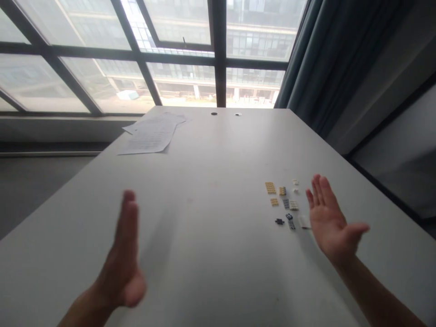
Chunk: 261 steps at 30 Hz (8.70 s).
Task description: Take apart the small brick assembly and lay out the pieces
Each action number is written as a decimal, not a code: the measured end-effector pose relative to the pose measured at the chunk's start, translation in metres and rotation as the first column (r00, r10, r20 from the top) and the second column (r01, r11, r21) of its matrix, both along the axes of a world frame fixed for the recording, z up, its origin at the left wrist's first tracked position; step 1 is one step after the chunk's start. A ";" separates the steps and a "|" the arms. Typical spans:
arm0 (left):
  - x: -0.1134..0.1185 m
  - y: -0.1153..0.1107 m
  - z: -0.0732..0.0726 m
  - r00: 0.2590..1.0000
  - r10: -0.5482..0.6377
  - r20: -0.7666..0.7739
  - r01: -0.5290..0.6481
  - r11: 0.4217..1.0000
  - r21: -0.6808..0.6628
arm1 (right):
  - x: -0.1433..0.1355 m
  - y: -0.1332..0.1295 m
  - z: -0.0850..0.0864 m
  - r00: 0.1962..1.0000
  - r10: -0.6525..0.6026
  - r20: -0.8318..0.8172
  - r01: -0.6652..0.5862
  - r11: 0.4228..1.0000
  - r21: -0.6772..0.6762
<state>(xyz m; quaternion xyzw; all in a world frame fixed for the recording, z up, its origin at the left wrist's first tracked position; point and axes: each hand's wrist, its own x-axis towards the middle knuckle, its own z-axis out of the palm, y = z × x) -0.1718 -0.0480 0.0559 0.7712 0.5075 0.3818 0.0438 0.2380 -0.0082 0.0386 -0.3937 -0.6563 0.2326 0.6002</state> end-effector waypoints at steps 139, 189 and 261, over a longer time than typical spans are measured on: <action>-0.064 0.093 -0.080 0.833 0.403 -0.379 -0.465 0.882 -0.084 | -0.281 0.068 -0.052 0.588 0.322 0.742 -0.228 0.946 -0.230; 0.055 0.002 -0.049 0.726 -0.560 -0.400 0.316 0.787 -0.529 | -0.054 -0.015 -0.040 0.316 0.389 0.865 -0.520 0.834 -0.185; 0.067 0.125 -0.069 0.873 -0.245 -0.421 0.117 0.945 -0.306 | -0.150 0.100 -0.055 0.647 0.070 0.760 -0.063 0.997 -0.038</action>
